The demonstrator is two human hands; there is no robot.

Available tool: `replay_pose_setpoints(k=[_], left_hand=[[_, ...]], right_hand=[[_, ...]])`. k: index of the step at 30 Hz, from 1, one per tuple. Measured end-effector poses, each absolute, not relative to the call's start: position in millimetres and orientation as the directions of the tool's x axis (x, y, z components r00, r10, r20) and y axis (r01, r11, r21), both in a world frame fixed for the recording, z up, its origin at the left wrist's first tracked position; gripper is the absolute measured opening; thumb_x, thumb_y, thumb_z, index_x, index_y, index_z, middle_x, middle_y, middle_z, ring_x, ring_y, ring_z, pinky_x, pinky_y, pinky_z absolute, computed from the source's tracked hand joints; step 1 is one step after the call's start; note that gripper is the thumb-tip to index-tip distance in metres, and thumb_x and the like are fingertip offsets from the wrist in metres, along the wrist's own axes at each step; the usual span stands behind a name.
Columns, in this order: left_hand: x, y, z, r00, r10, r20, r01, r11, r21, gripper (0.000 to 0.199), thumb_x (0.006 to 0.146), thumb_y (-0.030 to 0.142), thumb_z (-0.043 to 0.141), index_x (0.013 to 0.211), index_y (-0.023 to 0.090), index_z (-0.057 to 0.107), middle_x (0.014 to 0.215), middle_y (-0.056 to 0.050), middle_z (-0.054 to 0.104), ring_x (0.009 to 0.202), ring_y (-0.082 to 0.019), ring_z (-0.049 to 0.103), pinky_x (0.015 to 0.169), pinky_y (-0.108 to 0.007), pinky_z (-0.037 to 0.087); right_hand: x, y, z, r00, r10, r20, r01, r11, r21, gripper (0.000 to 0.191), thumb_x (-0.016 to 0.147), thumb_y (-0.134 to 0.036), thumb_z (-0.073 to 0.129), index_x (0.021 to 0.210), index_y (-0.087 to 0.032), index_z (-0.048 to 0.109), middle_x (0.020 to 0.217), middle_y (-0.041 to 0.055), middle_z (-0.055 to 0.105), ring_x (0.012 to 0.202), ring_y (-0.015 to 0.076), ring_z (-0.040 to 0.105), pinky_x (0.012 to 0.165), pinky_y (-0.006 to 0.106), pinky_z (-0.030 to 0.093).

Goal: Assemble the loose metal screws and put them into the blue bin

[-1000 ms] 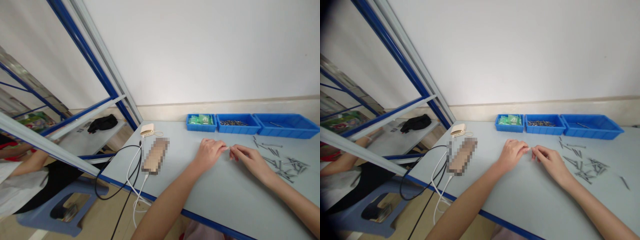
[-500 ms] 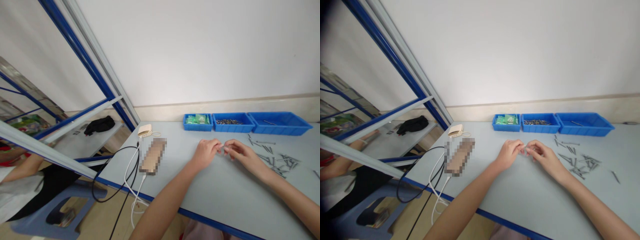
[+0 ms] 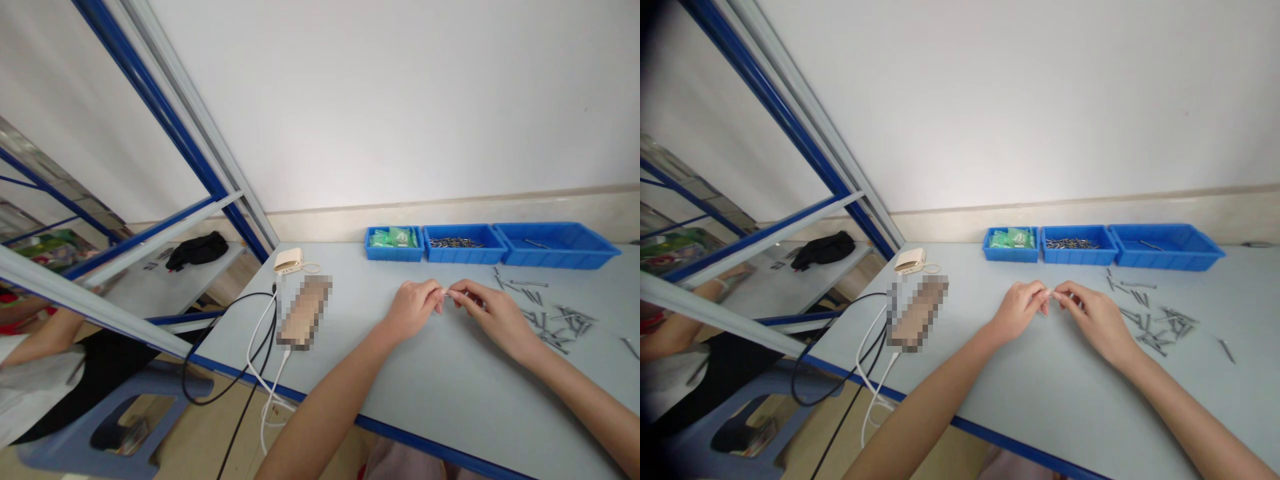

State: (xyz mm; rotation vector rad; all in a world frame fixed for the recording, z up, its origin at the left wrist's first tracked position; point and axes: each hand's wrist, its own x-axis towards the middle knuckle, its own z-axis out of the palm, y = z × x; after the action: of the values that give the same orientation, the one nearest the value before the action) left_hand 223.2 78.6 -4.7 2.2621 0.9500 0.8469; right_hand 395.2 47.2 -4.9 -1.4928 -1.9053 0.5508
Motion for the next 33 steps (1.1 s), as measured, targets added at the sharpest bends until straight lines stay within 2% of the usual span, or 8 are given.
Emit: replay_pose_setpoints(k=[5,12,15,18,21,25,30,33], left_hand=[[224.3,77.5,-5.8,0.560,0.763,0.323,0.427,-0.600,0.676,0.023,0.091,0.038,0.046,0.090,0.018,0.057,0.070,0.003,0.066,0.068,-0.009,0.062,0.075,-0.019,0.043],[221.4,76.2,-2.9,0.615,0.707,0.350,0.539,-0.701,0.468,0.025,0.094,0.033,0.041,0.088,0.020,0.061,0.076,0.003,0.068,0.077,-0.010,0.061,0.082,-0.023,0.037],[221.0,75.7,-3.0,0.615,0.703,0.358,0.569,-0.709,0.416,0.025,0.093,0.036,0.042,0.098,0.020,0.060,0.084,0.001,0.069,0.080,-0.012,0.061,0.082,-0.025,0.037],[220.4,75.2,-3.1,0.639,0.677,0.364,0.558,-0.734,0.387,0.026,0.095,0.032,0.037,0.099,0.020,0.060,0.087,0.000,0.069,0.082,-0.012,0.060,0.082,-0.026,0.036],[218.9,75.3,-2.2,0.613,0.700,0.365,0.562,-0.712,0.421,0.027,0.095,0.029,0.036,0.091,0.019,0.061,0.079,0.001,0.068,0.077,-0.012,0.059,0.080,-0.025,0.036],[218.5,76.3,-2.1,0.542,0.766,0.345,0.583,-0.638,0.502,0.030,0.094,0.028,0.040,0.073,0.017,0.059,0.069,0.003,0.064,0.071,-0.010,0.058,0.079,-0.024,0.037],[218.0,72.7,2.1,0.520,0.791,0.323,0.584,-0.605,0.542,0.035,0.095,0.028,0.038,0.069,0.017,0.059,0.070,0.003,0.066,0.071,-0.011,0.059,0.080,-0.025,0.038],[203.2,61.5,11.3,0.414,0.830,0.373,0.633,-0.557,0.537,0.036,0.095,0.030,0.034,0.074,0.018,0.061,0.077,0.000,0.068,0.078,-0.014,0.061,0.081,-0.028,0.039]], right_hand=[[394.5,48.3,-5.2,-0.093,0.974,0.206,0.658,0.215,-0.722,0.040,0.085,-0.055,0.038,0.072,-0.021,0.057,0.057,-0.0015,0.052,0.049,0.0121,0.042,0.054,0.026,0.031],[398.5,53.5,-7.0,-0.135,0.978,0.159,0.576,0.208,-0.791,0.046,0.086,-0.057,0.035,0.062,-0.020,0.048,0.056,-0.0015,0.047,0.056,0.0132,0.045,0.060,0.027,0.033],[400.9,56.2,-13.1,-0.163,0.979,0.120,0.554,0.192,-0.810,0.046,0.086,-0.056,0.036,0.062,-0.019,0.048,0.055,-0.0022,0.045,0.057,0.0130,0.045,0.061,0.027,0.033],[400.7,57.6,-16.9,-0.208,0.974,0.090,0.516,0.188,-0.836,0.045,0.087,-0.055,0.036,0.064,-0.019,0.049,0.057,-0.0021,0.047,0.056,0.0124,0.044,0.061,0.028,0.034],[398.2,56.5,-13.2,-0.270,0.958,0.096,0.456,0.214,-0.864,0.045,0.088,-0.056,0.034,0.071,-0.018,0.052,0.065,-0.0005,0.053,0.056,0.0120,0.045,0.064,0.028,0.038],[395.6,52.1,-2.9,-0.334,0.936,0.107,0.369,0.234,-0.900,0.040,0.085,-0.056,0.044,0.081,-0.018,0.055,0.071,-0.0004,0.055,0.058,0.0117,0.046,0.063,0.027,0.039],[395.6,49.6,0.9,-0.303,0.945,0.124,0.407,0.246,-0.880,0.045,0.085,-0.057,0.042,0.070,-0.017,0.057,0.065,0.0003,0.055,0.061,0.0126,0.047,0.064,0.027,0.038],[402.8,61.9,2.2,-0.238,0.962,0.135,0.432,0.229,-0.872,0.054,0.085,-0.063,0.037,0.064,-0.017,0.055,0.060,0.0015,0.055,0.059,0.0129,0.050,0.062,0.027,0.041]])
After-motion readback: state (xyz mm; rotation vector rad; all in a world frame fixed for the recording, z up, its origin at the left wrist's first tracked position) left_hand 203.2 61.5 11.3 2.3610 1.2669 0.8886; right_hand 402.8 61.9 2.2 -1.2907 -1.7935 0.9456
